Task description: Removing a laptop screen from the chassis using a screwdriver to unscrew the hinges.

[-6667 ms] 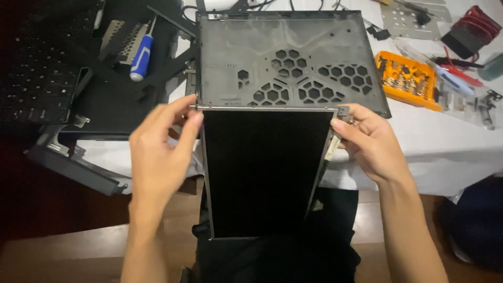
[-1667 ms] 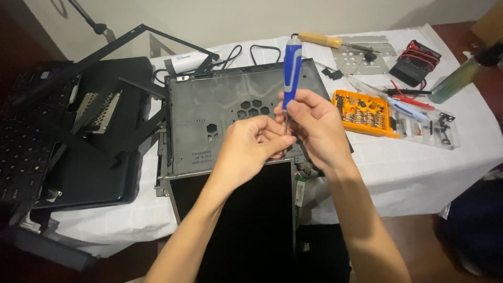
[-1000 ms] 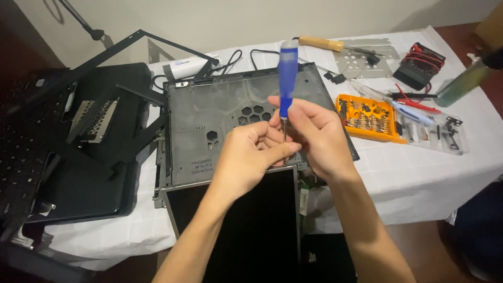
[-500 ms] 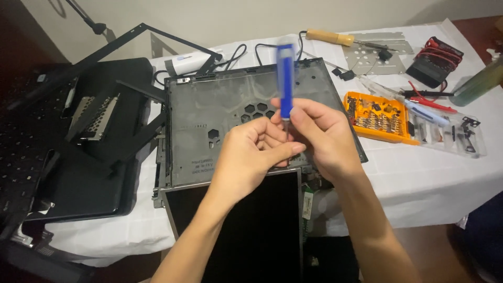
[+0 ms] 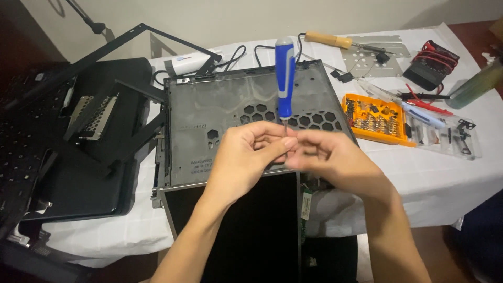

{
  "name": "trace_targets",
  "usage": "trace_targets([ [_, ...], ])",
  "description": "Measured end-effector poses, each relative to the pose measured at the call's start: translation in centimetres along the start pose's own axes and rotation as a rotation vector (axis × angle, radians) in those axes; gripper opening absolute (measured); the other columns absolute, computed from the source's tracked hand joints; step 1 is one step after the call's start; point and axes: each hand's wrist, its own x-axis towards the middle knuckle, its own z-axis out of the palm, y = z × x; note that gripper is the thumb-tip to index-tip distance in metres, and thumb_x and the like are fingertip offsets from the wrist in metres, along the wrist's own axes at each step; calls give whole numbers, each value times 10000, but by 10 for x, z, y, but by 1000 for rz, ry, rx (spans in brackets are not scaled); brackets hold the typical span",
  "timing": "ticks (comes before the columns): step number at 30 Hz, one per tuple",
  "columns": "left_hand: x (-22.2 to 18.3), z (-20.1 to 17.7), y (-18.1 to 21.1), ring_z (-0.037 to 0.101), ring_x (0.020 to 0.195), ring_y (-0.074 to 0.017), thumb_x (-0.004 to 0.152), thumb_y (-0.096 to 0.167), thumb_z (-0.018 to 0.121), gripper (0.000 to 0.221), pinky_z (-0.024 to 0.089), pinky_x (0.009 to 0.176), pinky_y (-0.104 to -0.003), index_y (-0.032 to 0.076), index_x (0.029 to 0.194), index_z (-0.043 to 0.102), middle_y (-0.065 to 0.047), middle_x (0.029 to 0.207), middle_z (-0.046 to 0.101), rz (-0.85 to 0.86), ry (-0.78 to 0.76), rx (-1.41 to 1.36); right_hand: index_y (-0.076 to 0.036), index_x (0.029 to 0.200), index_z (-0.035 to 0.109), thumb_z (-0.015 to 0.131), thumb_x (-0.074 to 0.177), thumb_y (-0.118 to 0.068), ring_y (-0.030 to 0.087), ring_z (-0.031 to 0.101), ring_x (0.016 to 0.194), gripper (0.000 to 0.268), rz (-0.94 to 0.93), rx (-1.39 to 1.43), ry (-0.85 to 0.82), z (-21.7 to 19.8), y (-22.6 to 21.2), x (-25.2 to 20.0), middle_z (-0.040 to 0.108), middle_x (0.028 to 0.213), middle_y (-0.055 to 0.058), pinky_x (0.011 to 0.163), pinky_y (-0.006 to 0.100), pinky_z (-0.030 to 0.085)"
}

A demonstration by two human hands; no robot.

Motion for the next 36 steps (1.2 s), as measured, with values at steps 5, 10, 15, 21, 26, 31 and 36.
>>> trace_targets([
  [5, -3, 2, 11, 712, 680, -76, 852, 83, 780, 226, 638, 631, -224, -57, 1030, 775, -137, 790, 785, 6, 24, 44, 55, 1180, 738, 812, 781, 40, 126, 718, 801, 406, 22, 67, -4, -2, 17, -5, 748, 881, 86, 806, 309, 630],
  [10, -4, 2, 15, 710, 671, -77, 838, 90, 798, 228, 631, 631, -220, -37, 1027, 786, -132, 790, 796, -7, 42, 51, 63, 1145, 736, 826, 760, 46, 134, 709, 814, 396, -14, 78, 7, -2, 22, -2, 759, 859, 108, 785, 285, 630],
  [15, -2, 4, 7, 710, 690, -94, 861, 78, 781, 207, 643, 668, -248, -24, 1041, 787, -122, 787, 785, 14, 82, 83, 51, 1193, 714, 842, 749, 50, 108, 705, 786, 462, -30, 115, 10, -3, 23, 1, 747, 834, 84, 759, 250, 621],
  [21, -3, 7, 12, 736, 678, -98, 905, 83, 745, 175, 661, 679, -244, 12, 1057, 799, -118, 780, 799, 48, 145, 126, 61, 1264, 684, 840, 750, 35, 102, 730, 730, 538, -22, 162, 23, -2, 22, -2, 765, 819, 102, 717, 251, 619],
  [26, -4, 10, 14, 700, 667, -90, 914, 71, 730, 172, 638, 662, -246, 1, 1057, 794, -115, 762, 789, 83, 151, 171, 41, 1271, 691, 831, 759, 3, 94, 694, 732, 532, -45, 48, 42, -1, 12, -6, 779, 813, 80, 754, 258, 594],
  [31, -4, 11, 15, 699, 663, -82, 920, 73, 723, 165, 634, 659, -231, 7, 1051, 798, -104, 754, 791, 79, 165, 180, 12, 1278, 691, 821, 773, -41, 100, 680, 741, 524, -96, -71, 44, -4, 3, -7, 799, 811, 65, 778, 277, 578],
  [36, -3, 10, 9, 724, 712, -102, 930, 53, 704, 166, 643, 690, -228, -15, 1059, 784, -123, 786, 791, 51, 156, 127, -24, 1259, 711, 802, 789, -34, 182, 701, 788, 479, -126, -125, 178, -21, -18, -15, 801, 852, 109, 780, 339, 584],
])
